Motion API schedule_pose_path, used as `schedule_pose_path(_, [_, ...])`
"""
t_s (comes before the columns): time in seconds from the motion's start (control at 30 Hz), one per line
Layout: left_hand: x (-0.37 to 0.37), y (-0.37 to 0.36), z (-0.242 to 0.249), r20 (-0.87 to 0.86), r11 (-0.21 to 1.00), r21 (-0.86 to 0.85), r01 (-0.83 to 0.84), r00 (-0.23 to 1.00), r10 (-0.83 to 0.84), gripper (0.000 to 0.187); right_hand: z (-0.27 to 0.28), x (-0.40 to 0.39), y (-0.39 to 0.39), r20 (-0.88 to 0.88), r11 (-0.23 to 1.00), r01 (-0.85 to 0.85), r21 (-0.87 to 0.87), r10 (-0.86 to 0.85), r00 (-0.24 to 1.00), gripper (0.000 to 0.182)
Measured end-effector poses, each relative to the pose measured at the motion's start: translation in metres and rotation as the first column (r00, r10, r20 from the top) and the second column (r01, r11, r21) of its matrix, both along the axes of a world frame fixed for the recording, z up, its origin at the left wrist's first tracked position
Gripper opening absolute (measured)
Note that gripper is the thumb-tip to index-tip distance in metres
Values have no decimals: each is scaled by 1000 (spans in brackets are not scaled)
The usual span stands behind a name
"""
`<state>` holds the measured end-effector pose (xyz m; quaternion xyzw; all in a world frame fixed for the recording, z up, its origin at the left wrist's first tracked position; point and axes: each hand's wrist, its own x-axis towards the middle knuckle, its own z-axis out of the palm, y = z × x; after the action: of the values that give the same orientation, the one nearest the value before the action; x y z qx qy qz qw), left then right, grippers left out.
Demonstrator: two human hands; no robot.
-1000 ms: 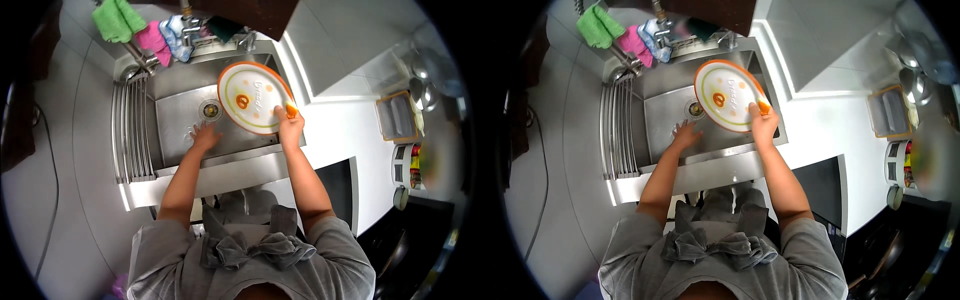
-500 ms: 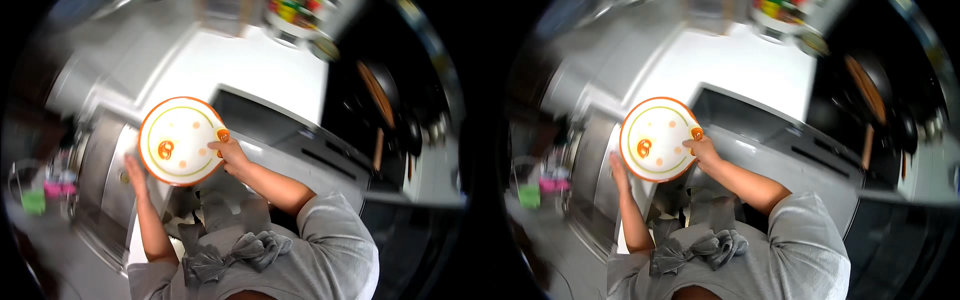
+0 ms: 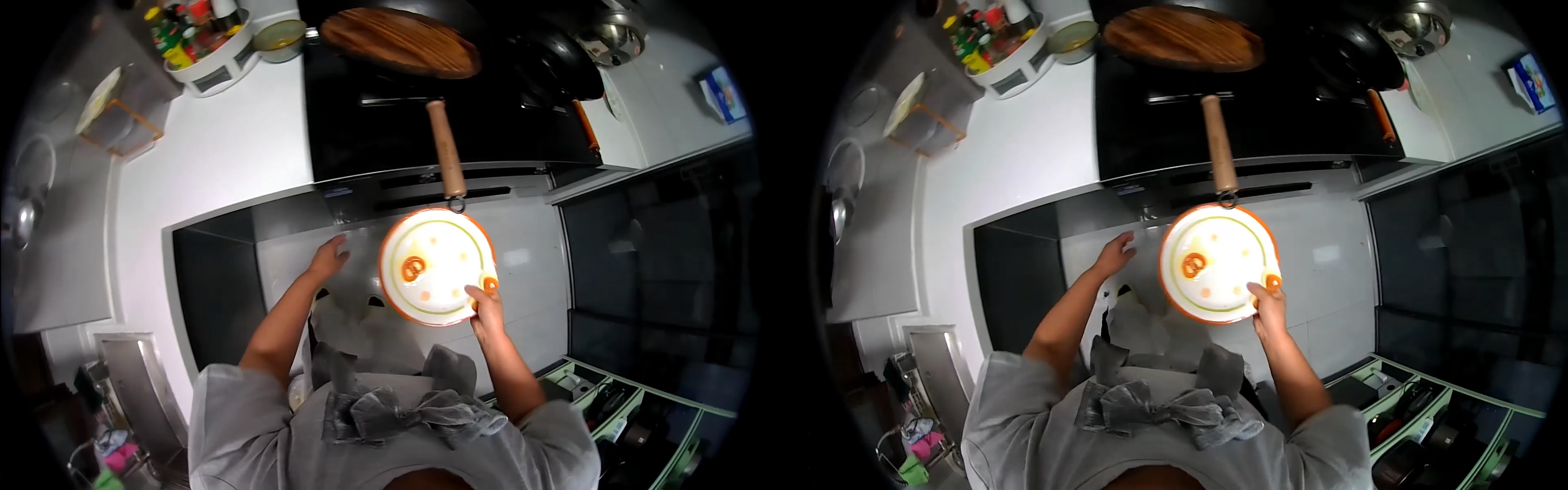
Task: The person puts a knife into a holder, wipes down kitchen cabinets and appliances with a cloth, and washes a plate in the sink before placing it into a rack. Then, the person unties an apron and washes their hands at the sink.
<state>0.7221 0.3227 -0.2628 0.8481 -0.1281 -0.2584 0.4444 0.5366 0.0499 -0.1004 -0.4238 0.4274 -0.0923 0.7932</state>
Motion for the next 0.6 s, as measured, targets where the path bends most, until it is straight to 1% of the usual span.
schedule_pose_path(0.03, [10,-31,-19,-98,993,-109,-41,995,31,47,-10,-13,-18,-21,998,67,-8,-68,997,35])
schedule_pose_path(0.07, [22,-64,-27,-278,975,-139,-173,952,129,42,-20,-24,-34,-40,990,137,-18,-138,990,34])
schedule_pose_path(0.1, [36,-94,-33,-451,944,-140,-297,868,207,37,-19,-30,-46,-48,978,208,-30,-209,977,33])
schedule_pose_path(0.13, [50,-118,-43,-463,950,-144,-277,867,183,37,-16,-36,-55,-58,958,284,-42,-286,956,32])
schedule_pose_path(0.17, [61,-142,-55,-647,841,-160,-517,698,306,28,-11,-40,-65,-63,945,323,-45,-325,944,31])
schedule_pose_path(0.2, [73,-165,-69,-800,689,-106,-717,473,370,20,-7,-45,-75,-97,939,341,-50,-345,934,36])
schedule_pose_path(0.23, [94,-180,-118,-874,629,-213,-748,433,219,13,-2,-44,-80,-88,921,381,-81,-388,918,36])
schedule_pose_path(0.27, [107,-195,-162,-922,540,-294,-789,383,58,8,6,-44,-88,-82,904,412,-119,-422,903,37])
schedule_pose_path(0.3, [107,-210,-150,-944,435,-270,-859,325,56,7,9,-42,-90,-18,883,451,-128,-457,889,35])
schedule_pose_path(0.33, [108,-225,-135,-962,323,-241,-915,269,46,7,11,-43,-98,-33,867,477,-147,-486,873,33])
schedule_pose_path(0.37, [112,-231,-130,-968,271,-228,-935,248,42,8,15,-38,-103,-24,856,495,-146,-504,864,34])
schedule_pose_path(0.4, [114,-233,-130,-962,247,-244,-938,266,56,10,19,-31,-109,-16,849,511,-135,-517,856,34])
schedule_pose_path(0.53, [113,-224,-140,-897,191,-379,-905,410,167,23,19,-13,-147,-34,881,463,-97,-468,883,33])
schedule_pose_path(0.6, [104,-218,-151,-883,117,-400,-909,416,217,30,15,-3,-170,-18,908,411,-81,-414,910,32])
